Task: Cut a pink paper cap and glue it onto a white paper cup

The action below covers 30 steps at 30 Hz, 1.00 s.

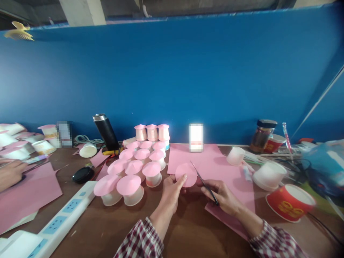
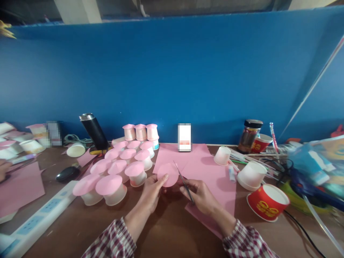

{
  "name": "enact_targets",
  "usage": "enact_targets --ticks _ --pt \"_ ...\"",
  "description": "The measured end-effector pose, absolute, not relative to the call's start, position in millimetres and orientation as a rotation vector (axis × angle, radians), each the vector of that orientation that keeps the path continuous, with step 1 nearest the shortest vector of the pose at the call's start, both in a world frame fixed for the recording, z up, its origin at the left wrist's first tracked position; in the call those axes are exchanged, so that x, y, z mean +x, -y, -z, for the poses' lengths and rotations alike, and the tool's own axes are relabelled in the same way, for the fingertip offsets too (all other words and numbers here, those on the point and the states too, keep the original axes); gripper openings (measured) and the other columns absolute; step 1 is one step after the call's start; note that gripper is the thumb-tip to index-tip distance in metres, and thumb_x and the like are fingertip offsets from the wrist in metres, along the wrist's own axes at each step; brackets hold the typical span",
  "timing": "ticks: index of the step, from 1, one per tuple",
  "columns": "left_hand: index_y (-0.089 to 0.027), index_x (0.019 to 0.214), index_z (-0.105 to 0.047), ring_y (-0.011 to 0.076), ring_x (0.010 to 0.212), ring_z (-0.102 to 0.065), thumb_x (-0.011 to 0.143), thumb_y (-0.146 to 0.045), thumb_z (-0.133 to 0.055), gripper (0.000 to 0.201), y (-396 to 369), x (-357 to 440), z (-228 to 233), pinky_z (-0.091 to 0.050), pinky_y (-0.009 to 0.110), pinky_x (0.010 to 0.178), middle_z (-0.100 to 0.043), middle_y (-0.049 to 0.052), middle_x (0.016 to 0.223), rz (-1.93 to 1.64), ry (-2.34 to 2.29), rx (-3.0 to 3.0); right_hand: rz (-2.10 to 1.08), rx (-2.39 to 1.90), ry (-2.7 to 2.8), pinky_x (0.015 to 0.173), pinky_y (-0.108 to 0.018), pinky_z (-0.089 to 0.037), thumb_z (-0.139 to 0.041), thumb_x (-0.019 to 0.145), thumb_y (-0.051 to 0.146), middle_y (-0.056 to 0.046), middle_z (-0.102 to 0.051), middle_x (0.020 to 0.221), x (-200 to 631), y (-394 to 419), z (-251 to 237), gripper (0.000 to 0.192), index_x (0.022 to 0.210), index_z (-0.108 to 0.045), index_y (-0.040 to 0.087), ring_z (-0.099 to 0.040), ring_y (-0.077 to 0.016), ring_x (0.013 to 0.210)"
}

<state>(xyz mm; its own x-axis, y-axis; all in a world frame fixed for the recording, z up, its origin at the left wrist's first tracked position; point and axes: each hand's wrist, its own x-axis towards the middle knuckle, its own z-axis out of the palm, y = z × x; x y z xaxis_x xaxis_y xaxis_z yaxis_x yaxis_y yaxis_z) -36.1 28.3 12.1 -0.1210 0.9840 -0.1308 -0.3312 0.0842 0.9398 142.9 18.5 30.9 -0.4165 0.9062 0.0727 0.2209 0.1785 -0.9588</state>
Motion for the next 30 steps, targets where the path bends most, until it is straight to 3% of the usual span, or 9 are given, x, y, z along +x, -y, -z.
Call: enact_targets --ticks 17,30 --pt "-0.009 0.064 -0.065 0.0081 0.045 -0.047 0.06 -0.043 -0.077 0.036 -29.7 -36.9 -10.8 -0.035 0.02 0.042 -0.06 0.003 0.054 -1.363 -1.114 0.808 -1.297 -1.086 1.769 0.046 -0.02 -0.034 -0.055 0.083 0.048 0.002 -0.048 0.057 144.0 -18.4 -29.8 0.041 0.101 -0.066 0.012 -0.042 -0.0101 0.053" --pt "-0.009 0.062 -0.064 0.0093 0.044 -0.048 0.059 -0.044 -0.076 0.037 -27.6 -34.9 -10.0 -0.036 0.021 0.042 -0.059 0.003 0.053 -1.35 -1.131 0.866 -1.281 -1.065 1.764 0.048 -0.02 -0.032 -0.057 0.082 0.049 0.003 -0.046 0.059 143.1 -17.9 -34.5 0.038 0.078 -0.063 0.011 -0.039 -0.0082 0.053"
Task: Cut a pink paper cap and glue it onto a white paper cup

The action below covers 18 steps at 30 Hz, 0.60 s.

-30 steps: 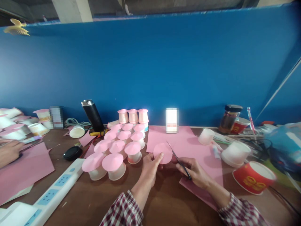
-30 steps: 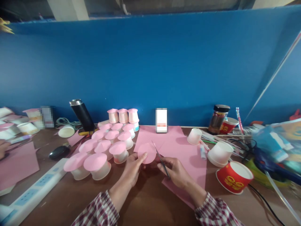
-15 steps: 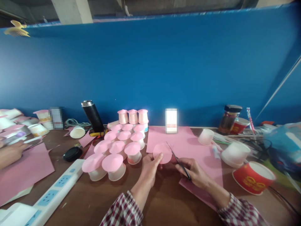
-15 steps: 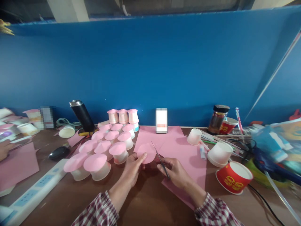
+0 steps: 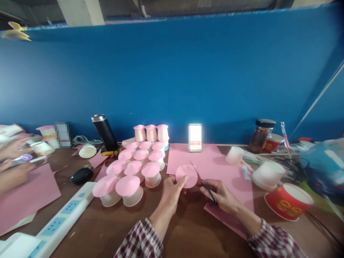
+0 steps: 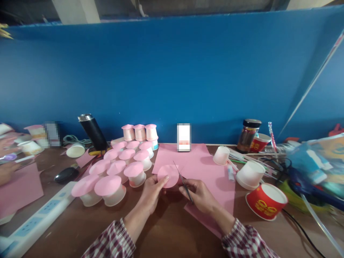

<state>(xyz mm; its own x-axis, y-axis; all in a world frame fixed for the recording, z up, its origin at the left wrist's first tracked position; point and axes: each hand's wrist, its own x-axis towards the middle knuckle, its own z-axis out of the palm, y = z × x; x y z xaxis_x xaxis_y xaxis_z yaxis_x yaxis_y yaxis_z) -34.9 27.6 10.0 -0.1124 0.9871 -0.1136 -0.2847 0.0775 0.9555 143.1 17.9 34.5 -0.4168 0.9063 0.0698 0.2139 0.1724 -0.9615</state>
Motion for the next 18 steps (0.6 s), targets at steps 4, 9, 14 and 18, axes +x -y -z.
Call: enact_targets --ticks 4,9,14,18 --pt "-0.009 0.063 -0.064 0.0096 0.046 -0.049 0.06 -0.043 -0.076 0.036 -27.2 -34.9 -11.2 -0.037 0.021 0.042 -0.06 0.004 0.055 -1.339 -1.139 0.862 -1.289 -1.049 1.774 0.047 -0.02 -0.031 -0.056 0.083 0.048 0.002 -0.047 0.06 143.6 -17.7 -35.6 0.037 0.082 -0.065 0.011 -0.039 -0.0085 0.053" --pt "-0.009 0.062 -0.063 0.0087 0.046 -0.048 0.063 -0.042 -0.075 0.035 -27.4 -35.2 -12.7 -0.037 0.02 0.042 -0.059 0.003 0.054 -1.345 -1.128 0.875 -1.338 -1.053 1.746 0.046 -0.02 -0.032 -0.056 0.083 0.049 0.003 -0.045 0.058 143.6 -17.0 -34.9 0.038 0.08 -0.062 0.012 -0.039 -0.0082 0.051" --pt "-0.009 0.066 -0.065 0.0099 0.05 -0.051 0.063 -0.042 -0.075 0.035 -28.0 -36.1 -11.0 -0.038 0.02 0.043 -0.06 0.004 0.057 -1.342 -1.126 0.865 -1.372 -1.053 1.734 0.045 -0.02 -0.032 -0.055 0.084 0.048 0.003 -0.045 0.058 144.6 -18.1 -31.0 0.038 0.087 -0.063 0.011 -0.039 -0.0082 0.051" --pt "-0.009 0.066 -0.065 0.0096 0.049 -0.051 0.064 -0.042 -0.074 0.035 -28.0 -37.1 -9.7 -0.039 0.02 0.043 -0.06 0.004 0.057 -1.341 -1.13 0.881 -1.343 -1.058 1.756 0.046 -0.02 -0.03 -0.055 0.085 0.047 0.003 -0.046 0.057 146.5 -20.0 -27.8 0.037 0.091 -0.063 0.011 -0.039 -0.0079 0.05"
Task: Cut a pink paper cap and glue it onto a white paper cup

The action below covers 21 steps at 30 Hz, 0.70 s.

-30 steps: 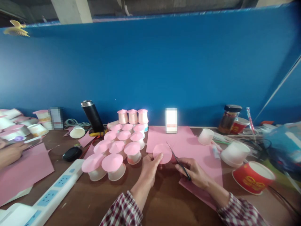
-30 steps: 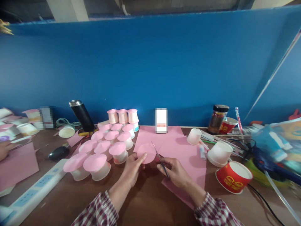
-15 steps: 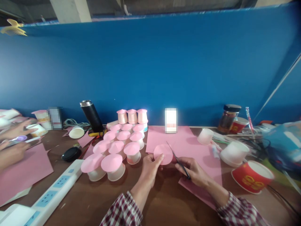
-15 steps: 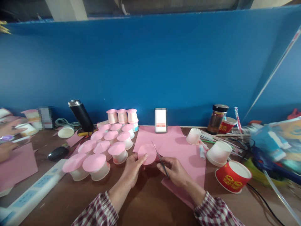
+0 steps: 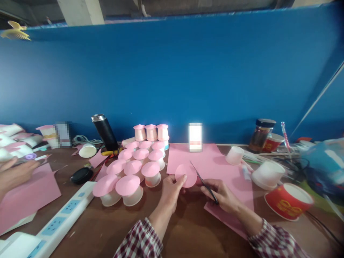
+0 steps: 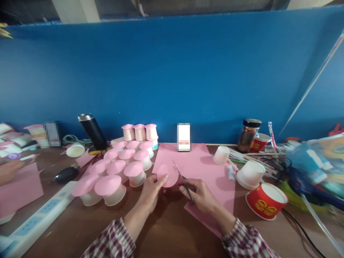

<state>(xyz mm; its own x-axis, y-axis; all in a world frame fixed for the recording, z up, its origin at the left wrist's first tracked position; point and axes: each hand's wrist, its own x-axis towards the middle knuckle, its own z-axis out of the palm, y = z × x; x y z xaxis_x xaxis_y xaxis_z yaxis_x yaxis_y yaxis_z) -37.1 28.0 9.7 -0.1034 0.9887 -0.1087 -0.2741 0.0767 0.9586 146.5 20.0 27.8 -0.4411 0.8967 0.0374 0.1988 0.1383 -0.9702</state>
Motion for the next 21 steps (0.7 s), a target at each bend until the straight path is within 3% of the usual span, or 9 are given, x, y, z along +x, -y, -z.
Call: enact_targets --ticks 21 --pt "-0.008 0.068 -0.066 0.0091 0.048 -0.052 0.061 -0.042 -0.076 0.036 -30.8 -37.8 -10.2 -0.039 0.018 0.041 -0.062 0.005 0.057 -1.364 -1.156 0.819 -1.32 -1.068 1.785 0.045 -0.02 -0.031 -0.053 0.085 0.047 0.004 -0.041 0.055 146.1 -19.6 -28.3 0.038 0.086 -0.062 0.01 -0.037 -0.0072 0.049"
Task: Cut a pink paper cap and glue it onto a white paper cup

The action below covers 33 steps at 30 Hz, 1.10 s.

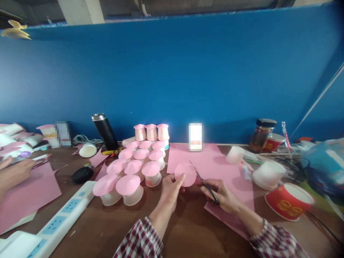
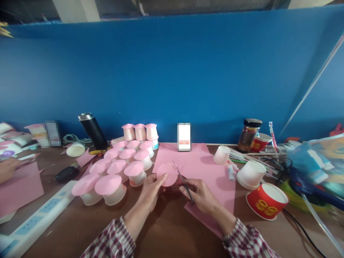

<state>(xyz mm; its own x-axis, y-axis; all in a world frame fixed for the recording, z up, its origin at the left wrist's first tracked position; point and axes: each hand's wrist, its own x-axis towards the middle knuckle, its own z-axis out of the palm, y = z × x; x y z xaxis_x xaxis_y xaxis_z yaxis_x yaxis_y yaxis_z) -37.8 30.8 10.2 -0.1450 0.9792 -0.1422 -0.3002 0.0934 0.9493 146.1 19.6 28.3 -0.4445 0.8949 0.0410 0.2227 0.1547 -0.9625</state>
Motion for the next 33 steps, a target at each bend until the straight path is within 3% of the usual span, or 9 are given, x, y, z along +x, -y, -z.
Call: enact_targets --ticks 11,33 --pt "-0.008 0.072 -0.066 0.0098 0.051 -0.053 0.062 -0.042 -0.075 0.037 -29.8 -38.0 -12.1 -0.038 0.018 0.042 -0.063 0.005 0.062 -1.372 -1.168 0.814 -1.319 -1.078 1.784 0.044 -0.02 -0.032 -0.054 0.084 0.048 0.005 -0.04 0.054 144.9 -19.2 -27.6 0.037 0.08 -0.061 0.012 -0.036 -0.0074 0.049" --pt "-0.009 0.07 -0.067 0.0112 0.052 -0.055 0.061 -0.043 -0.076 0.036 -29.8 -37.0 -9.4 -0.039 0.02 0.045 -0.066 0.006 0.062 -1.381 -1.136 0.808 -1.334 -1.101 1.762 0.046 -0.021 -0.036 -0.056 0.082 0.05 0.002 -0.047 0.057 142.9 -17.7 -31.9 0.042 0.092 -0.064 0.01 -0.043 -0.0092 0.05"
